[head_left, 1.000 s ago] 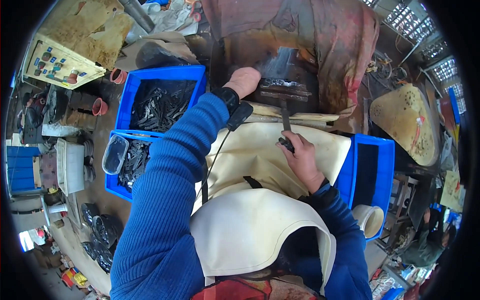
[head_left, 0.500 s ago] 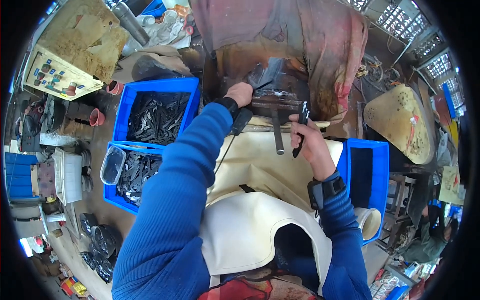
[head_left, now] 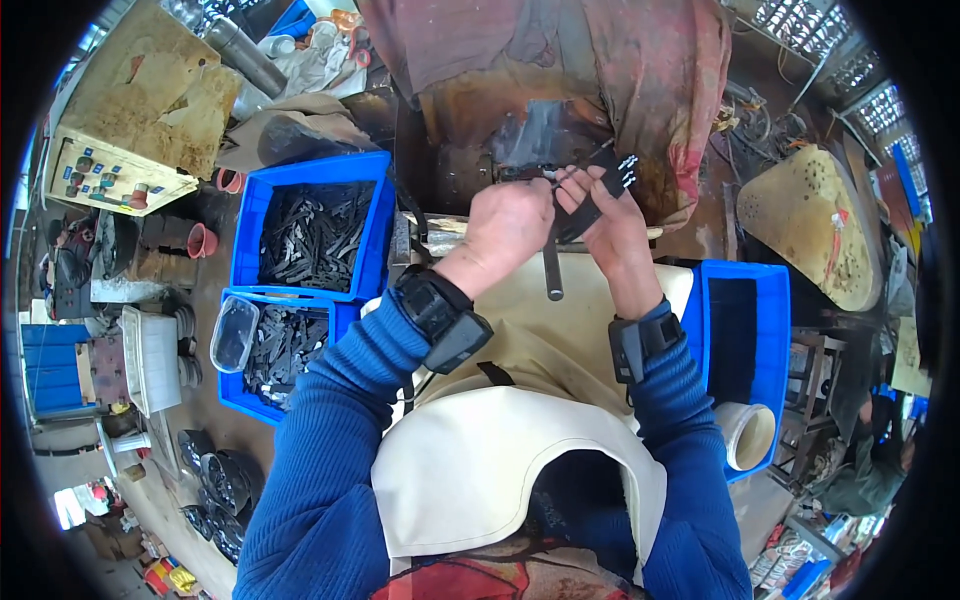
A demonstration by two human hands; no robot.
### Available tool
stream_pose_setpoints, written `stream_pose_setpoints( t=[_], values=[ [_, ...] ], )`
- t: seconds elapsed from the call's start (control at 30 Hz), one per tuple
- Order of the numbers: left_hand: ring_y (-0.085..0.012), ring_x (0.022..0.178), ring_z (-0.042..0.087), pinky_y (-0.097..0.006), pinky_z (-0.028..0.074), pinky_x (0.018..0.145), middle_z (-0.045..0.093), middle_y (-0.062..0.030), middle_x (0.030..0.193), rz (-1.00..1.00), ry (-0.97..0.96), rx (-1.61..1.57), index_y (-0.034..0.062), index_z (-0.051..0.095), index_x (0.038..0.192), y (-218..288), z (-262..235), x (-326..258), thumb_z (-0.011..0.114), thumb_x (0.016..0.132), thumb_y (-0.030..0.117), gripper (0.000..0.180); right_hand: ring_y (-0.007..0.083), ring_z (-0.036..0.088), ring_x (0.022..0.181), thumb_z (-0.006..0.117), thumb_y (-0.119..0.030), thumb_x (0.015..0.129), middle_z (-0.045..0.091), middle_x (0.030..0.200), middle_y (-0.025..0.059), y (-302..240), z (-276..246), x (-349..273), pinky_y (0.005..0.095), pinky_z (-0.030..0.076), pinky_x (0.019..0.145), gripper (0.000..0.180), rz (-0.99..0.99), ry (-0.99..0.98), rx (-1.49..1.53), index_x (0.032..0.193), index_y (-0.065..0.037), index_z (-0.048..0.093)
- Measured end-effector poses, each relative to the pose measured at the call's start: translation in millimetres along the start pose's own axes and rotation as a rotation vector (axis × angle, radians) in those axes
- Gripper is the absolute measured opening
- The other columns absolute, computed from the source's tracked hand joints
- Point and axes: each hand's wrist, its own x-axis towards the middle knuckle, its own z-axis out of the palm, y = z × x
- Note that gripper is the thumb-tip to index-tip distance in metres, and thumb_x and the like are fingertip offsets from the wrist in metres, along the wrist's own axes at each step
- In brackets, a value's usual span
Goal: The person picks up metal pieces from a blue bin, holds them against a rotating grinding wheel, and then places the finished pieces into a separate blue bin.
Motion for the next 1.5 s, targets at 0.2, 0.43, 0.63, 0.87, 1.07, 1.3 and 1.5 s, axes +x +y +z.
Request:
stream_pose_setpoints(
  t=[0.2, 0.43, 0.63, 0.87, 1.07, 1.3, 1.5],
  values=[
    [-0.0336, 0.061, 0.063, -0.043, 0.052, 0.058, 0.061, -0.0159, 0.064, 0.022, 0.054, -0.061, 0.0037, 0.058, 0.073, 4, 8, -11, 0.056, 0.082, 0.012, 0.012, 0.0334, 0.054, 0.117, 0.052, -0.007, 0.095, 0.055, 0.122, 0.018, 7, 7, -7, 0.0434, 0.042, 0.103, 0.025, -0.058, 0.011, 0.0, 0.119, -0.002, 0.047],
    [-0.032, 0.062, 0.063, -0.043, 0.052, 0.057, 0.062, -0.0147, 0.067, 0.064, -0.025, 0.02, 0.0051, 0.058, 0.075, 0, 14, -21, 0.057, 0.081, 0.012, 0.009, 0.0298, 0.057, 0.113, 0.052, -0.006, 0.095, 0.057, 0.119, 0.0162, 21, 6, -4, 0.0428, 0.044, 0.101, 0.026, -0.072, 0.042, -0.078, 0.12, -0.001, 0.048],
    [-0.0308, 0.066, 0.064, -0.042, 0.052, 0.06, 0.063, -0.014, 0.075, -0.015, -0.165, 0.157, 0.0047, 0.06, 0.08, 12, 0, -29, 0.058, 0.081, 0.012, 0.007, 0.0238, 0.059, 0.099, 0.053, -0.005, 0.094, 0.058, 0.11, 0.0114, 28, 6, 0, 0.0386, 0.048, 0.091, 0.025, -0.047, -0.044, -0.079, 0.118, -0.002, 0.05],
    [-0.0297, 0.077, 0.063, -0.041, 0.051, 0.066, 0.064, -0.0124, 0.082, -0.162, 0.245, -0.068, 0.0059, 0.066, 0.088, -38, -42, -65, 0.062, 0.08, 0.011, 0.011, 0.0107, 0.044, 0.074, 0.054, -0.012, 0.094, 0.048, 0.088, -0.0009, -2, -11, -9, 0.0266, 0.038, 0.063, 0.028, 0.144, -0.04, -0.072, 0.121, -0.004, 0.051],
    [-0.0364, 0.082, 0.064, -0.044, 0.052, 0.071, 0.066, -0.0179, 0.088, -0.626, 0.481, 0.195, 0.0058, 0.068, 0.09, -231, -51, -142, 0.059, 0.08, 0.009, 0.014, 0.0077, 0.041, 0.067, 0.054, -0.014, 0.094, 0.046, 0.086, -0.0015, -32, -32, -19, 0.0224, 0.034, 0.056, 0.032, 0.174, 0.07, -0.262, 0.124, -0.003, 0.05],
    [-0.0378, 0.091, 0.064, -0.046, 0.052, 0.078, 0.067, -0.0201, 0.095, -0.968, -0.187, 0.332, 0.0057, 0.069, 0.097, -358, -40, -192, 0.057, 0.076, 0.018, 0.027, 0.006, 0.038, 0.062, 0.054, -0.016, 0.095, 0.046, 0.086, -0.0011, -31, -34, -15, 0.0202, 0.031, 0.05, 0.036, 0.191, 0.11, -0.305, 0.127, -0.001, 0.048],
    [-0.0368, 0.093, 0.064, -0.046, 0.053, 0.079, 0.066, -0.0209, 0.099, -0.879, -0.107, 0.167, 0.0071, 0.069, 0.097, -374, 10, -161, 0.057, 0.078, 0.019, 0.026, 0.0064, 0.038, 0.057, 0.054, -0.023, 0.096, 0.048, 0.086, -0.001, -23, -22, -19, 0.0212, 0.03, 0.046, 0.037, 0.237, 0.174, -0.374, 0.125, 0.0, 0.049]
  ],
)
